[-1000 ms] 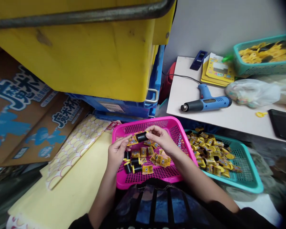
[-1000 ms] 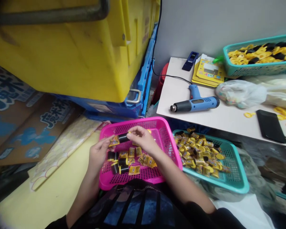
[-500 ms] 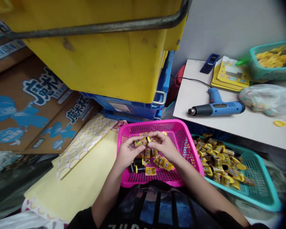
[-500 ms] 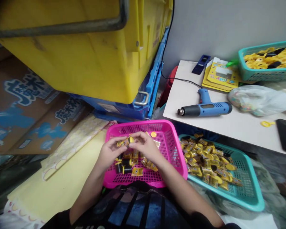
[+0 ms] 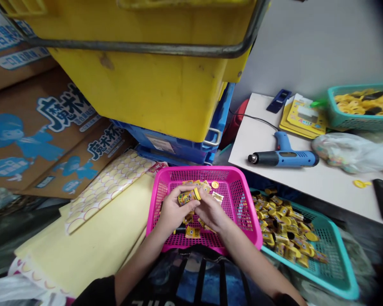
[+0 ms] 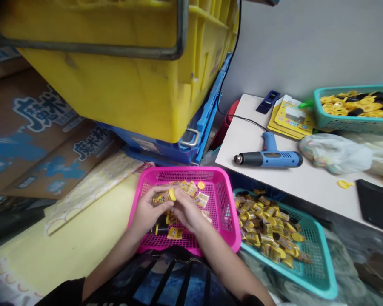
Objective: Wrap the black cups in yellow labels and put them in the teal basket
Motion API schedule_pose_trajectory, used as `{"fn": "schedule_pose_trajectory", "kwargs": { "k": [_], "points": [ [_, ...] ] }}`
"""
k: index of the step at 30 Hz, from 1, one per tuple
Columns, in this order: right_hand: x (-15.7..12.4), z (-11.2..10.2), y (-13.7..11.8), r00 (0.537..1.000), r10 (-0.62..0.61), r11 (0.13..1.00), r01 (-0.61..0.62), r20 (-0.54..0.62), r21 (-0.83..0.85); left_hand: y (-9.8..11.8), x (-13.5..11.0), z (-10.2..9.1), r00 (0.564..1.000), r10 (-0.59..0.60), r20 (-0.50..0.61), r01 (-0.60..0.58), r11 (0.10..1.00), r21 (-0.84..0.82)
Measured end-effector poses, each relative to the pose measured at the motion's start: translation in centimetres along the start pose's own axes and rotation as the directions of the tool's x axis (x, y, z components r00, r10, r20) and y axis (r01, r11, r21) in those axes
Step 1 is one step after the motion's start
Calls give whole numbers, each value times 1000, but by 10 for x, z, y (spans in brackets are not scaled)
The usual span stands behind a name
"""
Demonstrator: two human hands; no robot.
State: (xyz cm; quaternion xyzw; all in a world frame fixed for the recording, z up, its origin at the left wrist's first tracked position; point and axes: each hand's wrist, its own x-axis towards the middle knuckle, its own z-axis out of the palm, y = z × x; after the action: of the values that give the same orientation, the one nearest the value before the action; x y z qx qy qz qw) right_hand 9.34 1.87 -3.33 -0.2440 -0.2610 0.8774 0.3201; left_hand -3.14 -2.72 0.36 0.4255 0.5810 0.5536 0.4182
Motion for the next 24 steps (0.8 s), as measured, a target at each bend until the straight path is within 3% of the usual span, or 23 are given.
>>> {"fn": "schedule_pose_trajectory", "kwargs": {
  "k": [7, 11, 14, 16, 19, 24],
  "points": [
    [-4, -4, -8, 998, -8, 997, 13, 67, -73, 2, 0, 6, 999, -23, 35, 23, 1000, -6],
    [-8, -15, -6, 1000, -15, 990, 18, 24, -143, 4, -2, 9, 998, -26, 62, 24, 999, 38],
    [-10, -22, -7, 998, -46, 979, 38, -33, -201, 6, -4, 10, 983, -64, 172, 57, 997, 48],
    [-11, -22, -10, 998, -56, 982, 51, -23, -181, 7, -3, 11, 978, -40, 206, 35, 999, 29],
    [-12, -18, -15, 999, -30, 989, 35, 33, -141, 7, 0, 11, 987, 29, 159, -26, 999, -22],
    [-14, -17, -11, 994, 70, 995, -64, 84, -77, 10, 3, 12, 984, -77, 159, 100, 985, -142]
  ]
}}
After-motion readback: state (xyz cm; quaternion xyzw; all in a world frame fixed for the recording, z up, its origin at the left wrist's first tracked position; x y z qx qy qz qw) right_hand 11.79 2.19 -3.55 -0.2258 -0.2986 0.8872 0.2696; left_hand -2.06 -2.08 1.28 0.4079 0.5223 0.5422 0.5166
